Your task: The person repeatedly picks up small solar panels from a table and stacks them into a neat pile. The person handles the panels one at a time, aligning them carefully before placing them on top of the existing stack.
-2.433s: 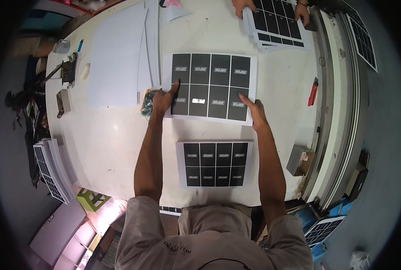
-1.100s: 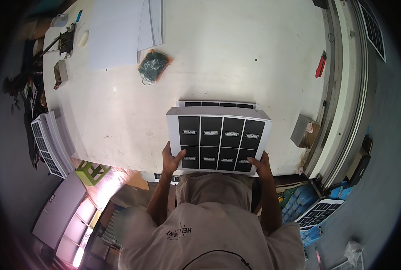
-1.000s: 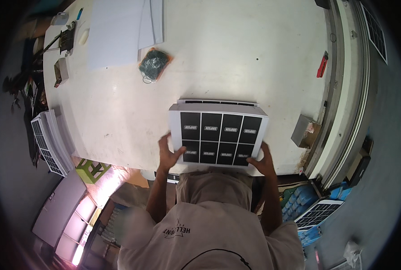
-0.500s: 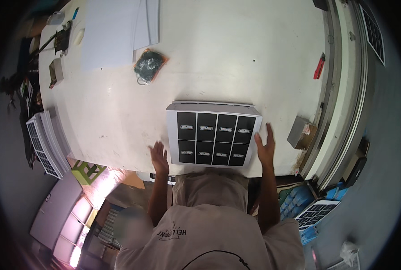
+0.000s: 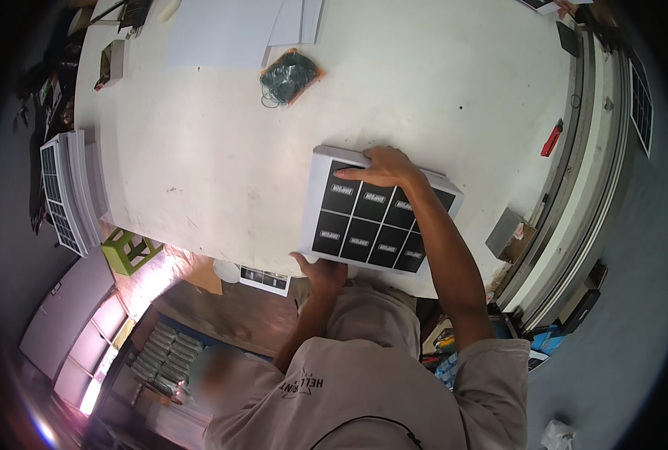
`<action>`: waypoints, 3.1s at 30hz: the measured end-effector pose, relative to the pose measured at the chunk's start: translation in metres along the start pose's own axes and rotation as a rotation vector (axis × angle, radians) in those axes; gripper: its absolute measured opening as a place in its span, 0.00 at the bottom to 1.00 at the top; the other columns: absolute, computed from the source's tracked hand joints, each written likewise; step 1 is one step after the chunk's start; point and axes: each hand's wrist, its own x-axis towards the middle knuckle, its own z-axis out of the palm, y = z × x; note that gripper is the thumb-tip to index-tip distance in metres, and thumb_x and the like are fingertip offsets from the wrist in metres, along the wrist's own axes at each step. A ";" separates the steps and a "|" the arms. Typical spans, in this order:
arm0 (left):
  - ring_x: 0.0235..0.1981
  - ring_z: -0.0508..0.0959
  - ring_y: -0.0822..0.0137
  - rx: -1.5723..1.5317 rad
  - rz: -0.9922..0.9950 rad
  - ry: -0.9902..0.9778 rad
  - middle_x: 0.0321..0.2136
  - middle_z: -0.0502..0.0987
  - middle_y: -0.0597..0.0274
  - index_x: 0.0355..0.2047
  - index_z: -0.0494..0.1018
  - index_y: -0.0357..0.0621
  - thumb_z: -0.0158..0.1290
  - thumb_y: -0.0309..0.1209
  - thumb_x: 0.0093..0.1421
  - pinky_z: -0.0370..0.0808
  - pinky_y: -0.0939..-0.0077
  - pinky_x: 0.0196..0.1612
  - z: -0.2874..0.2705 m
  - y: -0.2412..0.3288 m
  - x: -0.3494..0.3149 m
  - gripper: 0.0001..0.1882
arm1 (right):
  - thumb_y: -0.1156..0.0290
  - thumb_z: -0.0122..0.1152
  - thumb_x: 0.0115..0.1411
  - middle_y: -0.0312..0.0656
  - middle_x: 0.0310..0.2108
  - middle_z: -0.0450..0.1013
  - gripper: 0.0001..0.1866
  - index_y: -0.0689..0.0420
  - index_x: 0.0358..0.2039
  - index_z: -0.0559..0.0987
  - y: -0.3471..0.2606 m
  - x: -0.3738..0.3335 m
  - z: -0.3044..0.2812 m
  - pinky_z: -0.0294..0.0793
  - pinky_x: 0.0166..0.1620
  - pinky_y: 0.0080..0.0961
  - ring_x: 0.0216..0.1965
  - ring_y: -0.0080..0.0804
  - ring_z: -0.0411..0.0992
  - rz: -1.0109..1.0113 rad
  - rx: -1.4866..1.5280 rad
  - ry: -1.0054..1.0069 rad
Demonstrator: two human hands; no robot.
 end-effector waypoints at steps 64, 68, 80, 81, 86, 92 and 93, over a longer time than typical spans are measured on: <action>0.70 0.53 0.59 1.140 0.533 -0.273 0.68 0.56 0.50 0.69 0.49 0.40 0.39 0.60 0.68 0.48 0.58 0.70 0.002 0.099 0.049 0.42 | 0.41 0.50 0.66 0.47 0.59 0.70 0.39 0.62 0.63 0.68 0.215 -0.136 0.116 0.62 0.62 0.33 0.61 0.34 0.66 -0.010 1.160 0.714; 0.61 0.68 0.60 1.592 0.306 -0.473 0.60 0.69 0.50 0.64 0.60 0.35 0.43 0.55 0.69 0.62 0.65 0.64 0.048 0.098 0.056 0.37 | 0.40 0.49 0.67 0.52 0.65 0.62 0.42 0.64 0.67 0.61 0.135 -0.157 0.165 0.54 0.68 0.33 0.68 0.42 0.58 -0.049 1.113 0.678; 0.57 0.72 0.60 1.647 0.289 -0.524 0.55 0.73 0.49 0.60 0.64 0.28 0.55 0.49 0.65 0.66 0.68 0.60 0.076 0.080 0.045 0.37 | 0.42 0.65 0.56 0.56 0.56 0.72 0.45 0.68 0.61 0.68 0.138 -0.148 0.163 0.69 0.58 0.35 0.57 0.45 0.71 0.178 1.133 0.741; 0.55 0.73 0.61 1.633 0.300 -0.509 0.53 0.74 0.49 0.59 0.65 0.27 0.55 0.49 0.65 0.67 0.69 0.59 0.077 0.079 0.050 0.36 | 0.42 0.67 0.55 0.55 0.55 0.72 0.46 0.68 0.60 0.69 0.138 -0.147 0.157 0.70 0.58 0.35 0.57 0.45 0.72 0.154 1.214 0.778; 0.51 0.76 0.61 1.476 0.227 -0.505 0.49 0.77 0.49 0.56 0.68 0.25 0.56 0.47 0.65 0.70 0.70 0.56 0.087 0.069 0.050 0.34 | 0.47 0.68 0.56 0.53 0.53 0.74 0.42 0.69 0.60 0.69 0.146 -0.152 0.158 0.72 0.56 0.32 0.53 0.40 0.74 0.080 1.385 0.593; 0.50 0.76 0.61 1.598 0.344 -0.439 0.49 0.78 0.46 0.55 0.70 0.24 0.56 0.51 0.64 0.70 0.71 0.55 0.070 0.076 0.066 0.36 | 0.49 0.69 0.56 0.52 0.49 0.76 0.38 0.69 0.56 0.73 0.134 -0.156 0.150 0.76 0.50 0.32 0.49 0.38 0.76 0.059 1.434 0.538; 0.50 0.76 0.61 1.582 0.338 -0.451 0.49 0.78 0.46 0.55 0.70 0.24 0.55 0.51 0.64 0.70 0.71 0.54 0.076 0.073 0.064 0.36 | 0.50 0.69 0.55 0.52 0.48 0.76 0.37 0.69 0.55 0.74 0.132 -0.153 0.148 0.76 0.50 0.31 0.48 0.38 0.76 0.090 1.330 0.570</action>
